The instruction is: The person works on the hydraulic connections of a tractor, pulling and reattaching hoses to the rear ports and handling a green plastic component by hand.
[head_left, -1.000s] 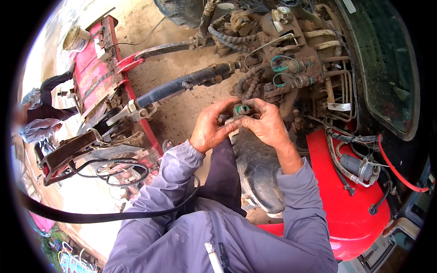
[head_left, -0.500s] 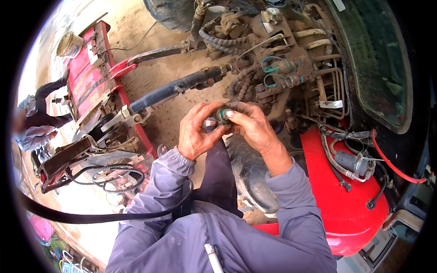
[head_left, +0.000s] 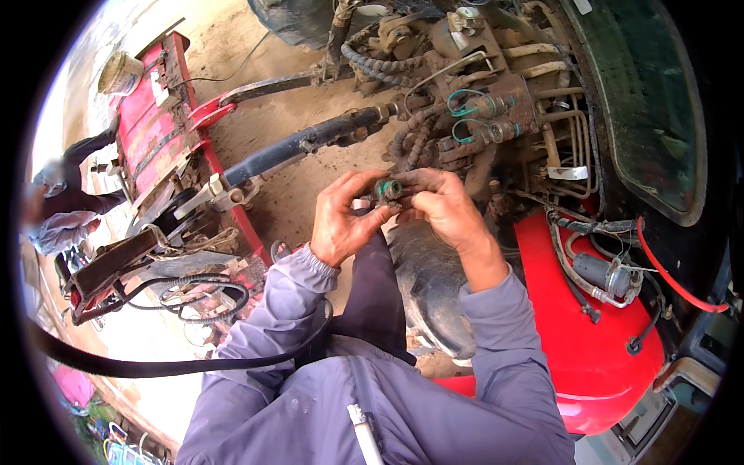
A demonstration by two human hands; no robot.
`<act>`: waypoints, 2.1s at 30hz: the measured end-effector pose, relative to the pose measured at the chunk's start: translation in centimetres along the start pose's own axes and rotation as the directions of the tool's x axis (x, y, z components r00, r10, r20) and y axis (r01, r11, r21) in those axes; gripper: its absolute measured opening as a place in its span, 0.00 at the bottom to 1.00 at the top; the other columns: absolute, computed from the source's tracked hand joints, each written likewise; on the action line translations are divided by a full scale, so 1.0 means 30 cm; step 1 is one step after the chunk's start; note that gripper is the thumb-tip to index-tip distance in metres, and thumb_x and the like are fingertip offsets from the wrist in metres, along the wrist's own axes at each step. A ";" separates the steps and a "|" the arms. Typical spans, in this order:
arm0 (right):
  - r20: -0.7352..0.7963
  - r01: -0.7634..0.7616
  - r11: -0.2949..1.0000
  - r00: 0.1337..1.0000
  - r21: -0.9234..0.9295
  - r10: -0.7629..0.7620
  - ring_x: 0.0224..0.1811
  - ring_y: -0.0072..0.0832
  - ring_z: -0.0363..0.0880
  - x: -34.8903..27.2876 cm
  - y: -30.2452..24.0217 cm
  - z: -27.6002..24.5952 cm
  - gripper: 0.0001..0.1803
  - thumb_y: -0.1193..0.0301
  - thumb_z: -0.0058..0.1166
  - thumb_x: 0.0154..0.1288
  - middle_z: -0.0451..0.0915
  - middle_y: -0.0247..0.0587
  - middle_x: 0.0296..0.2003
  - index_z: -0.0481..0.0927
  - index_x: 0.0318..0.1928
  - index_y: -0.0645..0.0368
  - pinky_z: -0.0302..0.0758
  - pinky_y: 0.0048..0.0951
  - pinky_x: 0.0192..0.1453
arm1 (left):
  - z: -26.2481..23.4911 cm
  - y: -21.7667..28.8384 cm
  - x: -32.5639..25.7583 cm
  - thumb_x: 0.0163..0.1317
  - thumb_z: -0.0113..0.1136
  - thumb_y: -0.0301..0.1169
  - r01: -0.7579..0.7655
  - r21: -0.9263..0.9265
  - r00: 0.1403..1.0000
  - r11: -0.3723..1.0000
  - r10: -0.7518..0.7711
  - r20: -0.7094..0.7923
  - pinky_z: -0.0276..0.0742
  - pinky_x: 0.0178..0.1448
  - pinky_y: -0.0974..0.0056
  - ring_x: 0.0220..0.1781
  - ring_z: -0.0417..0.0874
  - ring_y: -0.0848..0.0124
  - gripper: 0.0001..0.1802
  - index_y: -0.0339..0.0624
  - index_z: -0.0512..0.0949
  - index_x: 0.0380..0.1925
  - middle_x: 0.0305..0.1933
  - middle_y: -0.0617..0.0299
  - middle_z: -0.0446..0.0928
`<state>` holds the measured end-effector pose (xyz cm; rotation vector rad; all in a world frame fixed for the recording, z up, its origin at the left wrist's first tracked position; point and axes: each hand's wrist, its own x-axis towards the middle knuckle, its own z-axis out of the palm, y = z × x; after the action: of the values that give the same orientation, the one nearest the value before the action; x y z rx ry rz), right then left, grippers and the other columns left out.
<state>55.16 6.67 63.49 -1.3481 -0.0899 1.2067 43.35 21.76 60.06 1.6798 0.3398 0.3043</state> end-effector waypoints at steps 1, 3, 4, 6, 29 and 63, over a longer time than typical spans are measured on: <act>-0.042 -0.004 1.000 0.999 0.025 0.005 0.41 0.27 0.84 -0.002 0.000 -0.012 0.13 0.78 0.46 0.66 0.83 0.43 0.42 0.79 0.47 0.69 0.82 0.28 0.42 | 0.007 -0.012 0.001 0.46 0.72 0.27 0.016 -0.035 1.000 0.999 -0.016 -0.010 0.79 0.46 0.62 0.41 0.84 0.62 0.24 0.38 0.80 0.47 0.40 0.54 0.81; -0.114 0.003 0.997 0.993 -0.076 -0.012 0.40 0.26 0.84 -0.001 0.004 -0.035 0.12 0.79 0.46 0.66 0.83 0.43 0.41 0.80 0.45 0.68 0.82 0.27 0.42 | 0.004 -0.031 -0.001 0.47 0.73 0.27 0.045 -0.099 0.999 0.994 -0.045 0.003 0.78 0.47 0.66 0.42 0.83 0.68 0.24 0.38 0.80 0.47 0.40 0.56 0.80; -0.145 0.007 0.979 0.989 -0.202 -0.037 0.40 0.26 0.84 0.001 0.004 -0.051 0.11 0.78 0.47 0.66 0.83 0.42 0.41 0.80 0.45 0.68 0.81 0.26 0.42 | 0.005 -0.030 -0.002 0.48 0.73 0.27 0.061 -0.152 0.998 0.986 -0.059 0.013 0.78 0.48 0.66 0.43 0.83 0.69 0.24 0.37 0.79 0.48 0.40 0.56 0.81; -0.177 0.089 0.898 0.968 -0.431 -0.181 0.40 0.24 0.83 0.014 0.017 -0.071 0.10 0.78 0.49 0.66 0.83 0.41 0.40 0.80 0.44 0.67 0.80 0.24 0.42 | 0.015 -0.026 -0.002 0.49 0.73 0.27 0.093 -0.260 0.996 0.961 -0.086 0.038 0.78 0.48 0.66 0.44 0.83 0.71 0.25 0.37 0.79 0.49 0.41 0.58 0.81; -0.006 0.297 0.586 0.888 -0.753 -0.459 0.28 0.31 0.79 -0.042 -0.090 0.109 0.09 0.80 0.62 0.53 0.77 0.44 0.29 0.79 0.36 0.64 0.74 0.31 0.33 | -0.029 -0.001 0.029 0.44 0.77 0.35 -0.167 0.063 0.985 0.984 0.169 -0.031 0.76 0.53 0.61 0.48 0.82 0.63 0.27 0.37 0.80 0.46 0.46 0.55 0.81; 0.056 0.154 0.871 0.988 -0.467 -0.145 0.30 0.11 0.75 0.004 -0.128 0.043 0.06 0.78 0.66 0.57 0.81 0.28 0.26 0.82 0.35 0.63 0.74 0.19 0.33 | -0.082 0.076 0.023 0.34 0.73 0.21 -0.152 0.124 0.981 0.981 0.135 0.137 0.76 0.52 0.60 0.48 0.82 0.57 0.26 0.37 0.80 0.41 0.43 0.53 0.80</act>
<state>56.66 8.54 66.75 -1.7147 -0.5232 1.1035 43.13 23.97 62.66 1.8507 0.1453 0.2838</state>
